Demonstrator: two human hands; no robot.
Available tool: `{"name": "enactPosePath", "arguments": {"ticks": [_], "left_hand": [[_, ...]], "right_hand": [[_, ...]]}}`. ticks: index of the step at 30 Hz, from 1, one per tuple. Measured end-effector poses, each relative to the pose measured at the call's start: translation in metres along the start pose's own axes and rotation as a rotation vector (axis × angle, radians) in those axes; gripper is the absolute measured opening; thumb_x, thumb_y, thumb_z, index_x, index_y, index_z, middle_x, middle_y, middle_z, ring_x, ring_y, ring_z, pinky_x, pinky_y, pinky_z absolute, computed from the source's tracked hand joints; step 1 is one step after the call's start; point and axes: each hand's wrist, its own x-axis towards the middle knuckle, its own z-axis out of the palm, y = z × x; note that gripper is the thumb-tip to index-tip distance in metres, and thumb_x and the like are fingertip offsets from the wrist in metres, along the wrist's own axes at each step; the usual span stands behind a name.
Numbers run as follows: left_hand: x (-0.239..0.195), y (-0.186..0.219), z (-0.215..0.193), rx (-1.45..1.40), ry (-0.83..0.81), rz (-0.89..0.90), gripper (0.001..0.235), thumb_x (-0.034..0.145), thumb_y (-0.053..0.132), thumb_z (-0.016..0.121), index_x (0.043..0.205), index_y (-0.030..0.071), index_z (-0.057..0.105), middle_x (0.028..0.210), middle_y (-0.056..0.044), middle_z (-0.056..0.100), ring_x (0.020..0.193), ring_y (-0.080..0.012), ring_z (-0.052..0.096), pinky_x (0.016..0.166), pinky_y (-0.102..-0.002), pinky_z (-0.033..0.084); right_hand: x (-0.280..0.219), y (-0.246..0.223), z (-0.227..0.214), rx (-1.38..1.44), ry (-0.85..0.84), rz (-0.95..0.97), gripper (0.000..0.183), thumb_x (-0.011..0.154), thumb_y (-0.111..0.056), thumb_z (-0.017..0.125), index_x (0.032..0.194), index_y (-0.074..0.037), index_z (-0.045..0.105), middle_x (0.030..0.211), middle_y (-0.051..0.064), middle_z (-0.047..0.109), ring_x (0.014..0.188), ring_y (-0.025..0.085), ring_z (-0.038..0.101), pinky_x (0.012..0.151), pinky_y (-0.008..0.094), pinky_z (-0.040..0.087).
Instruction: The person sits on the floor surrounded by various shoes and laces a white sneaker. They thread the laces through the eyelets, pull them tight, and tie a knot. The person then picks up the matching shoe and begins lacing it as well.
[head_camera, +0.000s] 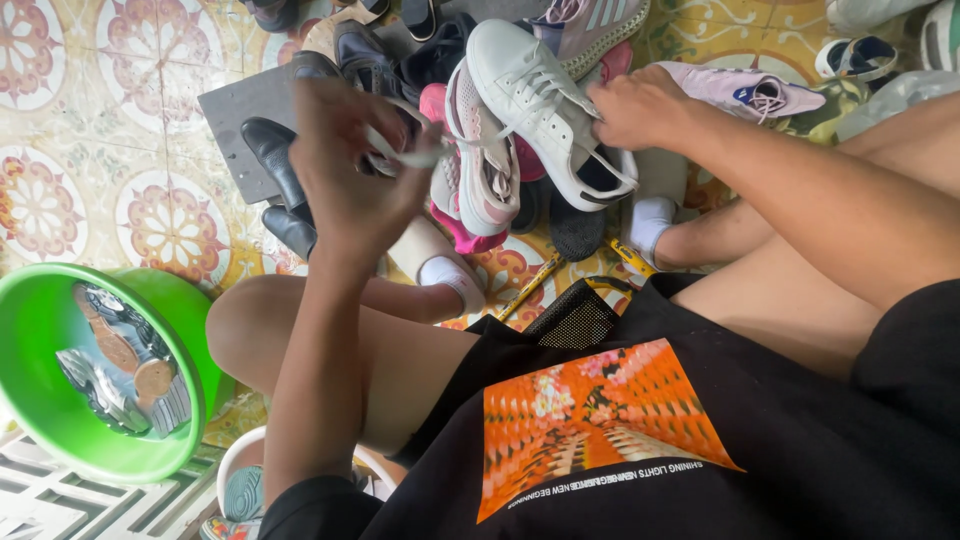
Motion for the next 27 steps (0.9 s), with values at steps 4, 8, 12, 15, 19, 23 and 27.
{"name": "enactPosePath", "arguments": {"ticks": [4, 8, 12, 15, 19, 23, 27], "left_hand": [[-0.004, -0.045, -0.006, 0.286, 0.349, -0.036, 0.075, 0.097, -0.007, 0.084, 0.144, 0.015, 0.029, 0.141, -0.007, 0.036, 0.120, -0.0238, 0.056, 0.097, -0.035, 0.062], [0.006, -0.041, 0.006, 0.374, 0.357, -0.095, 0.069, 0.091, -0.004, 0.081, 0.137, 0.014, 0.032, 0.135, -0.012, 0.034, 0.121, -0.0287, 0.050, 0.091, -0.033, 0.056], [0.001, -0.051, 0.037, 0.448, 0.085, -0.075, 0.067, 0.082, 0.003, 0.086, 0.131, 0.004, 0.041, 0.123, -0.017, 0.046, 0.108, -0.0320, 0.053, 0.091, -0.041, 0.052], [-0.010, -0.065, 0.064, 0.543, -0.130, -0.116, 0.063, 0.077, 0.013, 0.088, 0.125, 0.008, 0.049, 0.114, -0.013, 0.050, 0.102, -0.0294, 0.056, 0.088, -0.041, 0.051], [-0.024, -0.078, 0.097, 0.578, -0.433, -0.176, 0.047, 0.079, 0.029, 0.080, 0.119, 0.012, 0.062, 0.102, -0.011, 0.068, 0.096, -0.0325, 0.065, 0.081, -0.046, 0.052], [-0.039, -0.098, 0.132, 0.472, -0.490, -0.187, 0.039, 0.077, 0.026, 0.079, 0.109, 0.006, 0.067, 0.098, -0.016, 0.070, 0.083, -0.0355, 0.069, 0.073, -0.046, 0.057], [-0.050, -0.112, 0.165, 0.311, -0.501, -0.440, 0.050, 0.081, 0.038, 0.081, 0.116, 0.008, 0.063, 0.082, -0.005, 0.074, 0.072, -0.0232, 0.074, 0.066, -0.037, 0.058]], "right_hand": [[-0.001, -0.010, -0.015, 0.081, 0.086, -0.053, 0.057, 0.085, -0.034, 0.071, 0.129, -0.005, 0.049, 0.092, 0.021, 0.076, 0.077, 0.045, 0.074, 0.067, 0.052, 0.056], [-0.006, -0.020, -0.023, 0.205, 0.107, -0.078, 0.063, 0.084, -0.022, 0.068, 0.142, -0.013, 0.043, 0.094, 0.021, 0.074, 0.074, 0.047, 0.072, 0.064, 0.056, 0.054], [-0.006, -0.027, -0.028, 0.168, 0.187, -0.101, 0.056, 0.090, -0.024, 0.067, 0.143, -0.018, 0.050, 0.093, 0.016, 0.075, 0.070, 0.043, 0.073, 0.065, 0.054, 0.057], [-0.003, -0.028, -0.021, 0.155, 0.320, -0.160, 0.046, 0.091, -0.023, 0.068, 0.135, -0.017, 0.060, 0.101, 0.012, 0.075, 0.070, 0.040, 0.073, 0.063, 0.052, 0.058], [0.005, -0.025, -0.009, 0.225, 0.385, -0.187, 0.026, 0.093, -0.020, 0.068, 0.118, -0.016, 0.069, 0.099, 0.009, 0.075, 0.071, 0.036, 0.072, 0.063, 0.050, 0.057], [0.011, -0.029, -0.018, 0.197, 0.483, -0.213, 0.010, 0.100, -0.016, 0.061, 0.095, -0.011, 0.068, 0.088, 0.011, 0.073, 0.062, 0.035, 0.069, 0.056, 0.046, 0.055], [0.014, -0.037, -0.027, 0.101, 0.672, -0.328, 0.013, 0.096, -0.015, 0.066, 0.085, -0.008, 0.065, 0.098, 0.008, 0.069, 0.077, 0.025, 0.065, 0.052, 0.039, 0.052]]}}
